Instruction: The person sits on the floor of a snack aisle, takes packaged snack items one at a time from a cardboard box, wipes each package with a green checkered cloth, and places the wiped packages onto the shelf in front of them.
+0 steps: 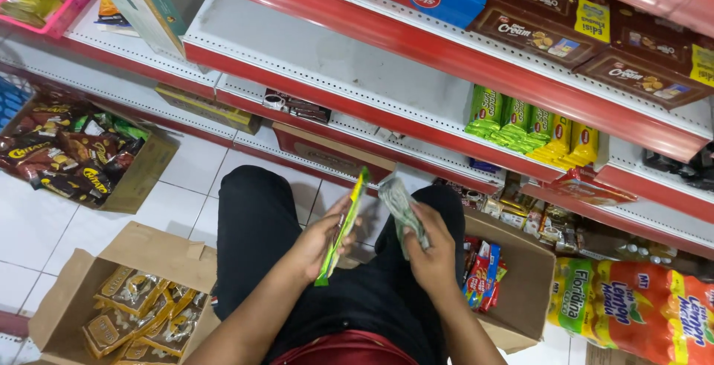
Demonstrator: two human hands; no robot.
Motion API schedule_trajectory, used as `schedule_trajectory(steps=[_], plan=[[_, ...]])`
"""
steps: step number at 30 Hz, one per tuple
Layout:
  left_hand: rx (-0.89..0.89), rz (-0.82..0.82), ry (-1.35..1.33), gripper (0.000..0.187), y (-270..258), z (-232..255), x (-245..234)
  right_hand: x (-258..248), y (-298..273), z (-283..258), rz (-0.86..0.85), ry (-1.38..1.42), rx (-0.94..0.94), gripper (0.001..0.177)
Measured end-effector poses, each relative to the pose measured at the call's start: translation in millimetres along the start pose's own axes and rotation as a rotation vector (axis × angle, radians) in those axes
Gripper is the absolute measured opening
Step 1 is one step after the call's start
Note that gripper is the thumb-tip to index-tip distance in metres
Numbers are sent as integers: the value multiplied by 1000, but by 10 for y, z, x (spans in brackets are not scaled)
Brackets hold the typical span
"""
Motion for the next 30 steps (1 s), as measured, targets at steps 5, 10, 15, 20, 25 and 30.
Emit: schedule_trajectory(steps=[5,10,15,20,25,30], plan=[[-351,-169,-264,48,123,-339,21,186,168,-227,-67,-214,-167,50],[-328,-67,-249,47,100,-246,179,328,32,-389,-185,-292,-264,55],[-232,79,-248,52,51,46,373,432,-271,-539,-308,-140,-279,51],[-4,204,-330,28,241,87,-150,369,-609,-278,-489,430,26,53],[176,226,-171,18,71,250,289,244,-448,-294,-601,477,111,70],[203,157,18,18,204,208,525,137,-330,-330,-532,498,144,82]])
Point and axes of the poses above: each hand's wrist, its own y-axis towards the middle knuckle, its own x-axis out of the palm, z = x × y, the point moved 4 cm from there along y, towards the middle knuckle, and after that the axes turned 13 degrees about -x, right-handed, at the moved point
